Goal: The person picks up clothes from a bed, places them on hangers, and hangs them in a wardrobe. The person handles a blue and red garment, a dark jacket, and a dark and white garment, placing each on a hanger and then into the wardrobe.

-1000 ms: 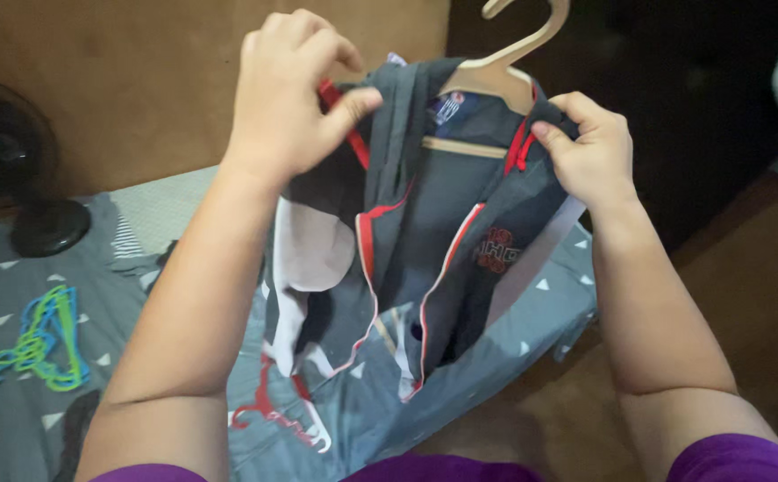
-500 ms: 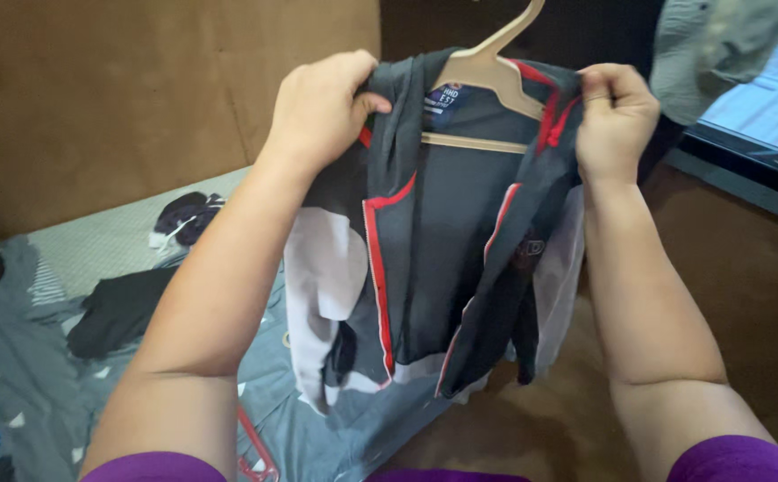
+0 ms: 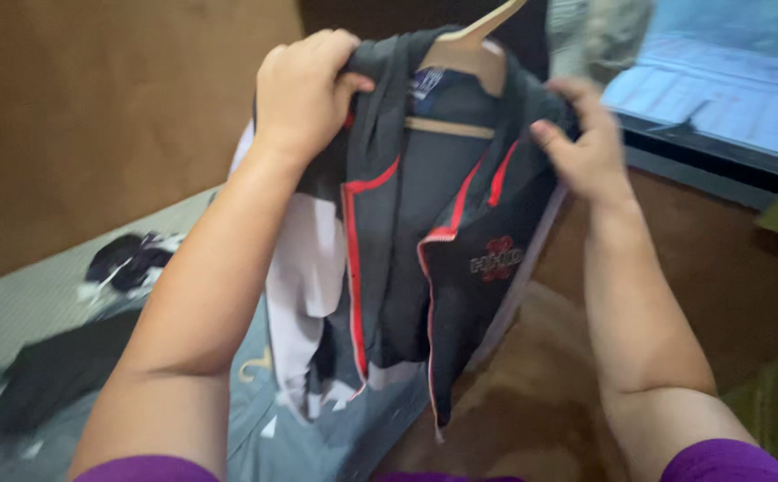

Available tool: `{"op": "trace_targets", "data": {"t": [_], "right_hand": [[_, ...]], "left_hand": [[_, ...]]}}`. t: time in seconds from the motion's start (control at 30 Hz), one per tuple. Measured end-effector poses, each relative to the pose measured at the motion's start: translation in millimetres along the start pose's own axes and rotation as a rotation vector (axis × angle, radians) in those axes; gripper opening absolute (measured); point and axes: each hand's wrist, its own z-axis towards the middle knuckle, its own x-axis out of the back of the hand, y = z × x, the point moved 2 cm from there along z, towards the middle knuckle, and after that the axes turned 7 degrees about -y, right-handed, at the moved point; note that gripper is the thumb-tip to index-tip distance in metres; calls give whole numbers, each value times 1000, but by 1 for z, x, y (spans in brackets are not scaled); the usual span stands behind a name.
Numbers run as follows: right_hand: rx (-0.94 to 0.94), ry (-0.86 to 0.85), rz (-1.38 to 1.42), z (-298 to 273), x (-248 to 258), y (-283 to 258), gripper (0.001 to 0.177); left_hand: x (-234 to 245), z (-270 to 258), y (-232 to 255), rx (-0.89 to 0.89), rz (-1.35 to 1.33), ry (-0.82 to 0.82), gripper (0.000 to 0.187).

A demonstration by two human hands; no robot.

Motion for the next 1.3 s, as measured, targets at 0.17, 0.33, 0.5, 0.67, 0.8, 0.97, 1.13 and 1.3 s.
{"op": "trace_targets", "data": {"t": [0.17, 0.33, 0.5, 0.67, 0.8, 0.97, 1.13, 1.3], "right_hand": [[-286, -53, -80, -17, 23, 51, 17], [-196, 121, -427, -7, 71, 31, 19], [-122, 151, -757, 1, 103, 3, 24], [-160, 202, -861, 0, 129, 5, 25], [-197, 224, -956, 6, 145, 14, 26], [-288, 248, -1100, 24, 148, 17, 29], [-411, 281, -1278, 40, 142, 22, 29], [-499, 323, -1410, 35, 142, 23, 34]], "left_hand": [[-31, 19, 22, -27, -119, 12, 26], [-59, 58, 32, 119, -493, 207, 5], [-71, 110, 42, 195, -671, 297, 12], [-119, 107, 67, 157, -525, -3, 19], [-175, 102, 81, 52, -498, -117, 63], [-235, 135, 95, -105, -603, 115, 83], [-285, 179, 117, -137, -678, 171, 82], [-327, 210, 148, -165, -779, 204, 73]]}}
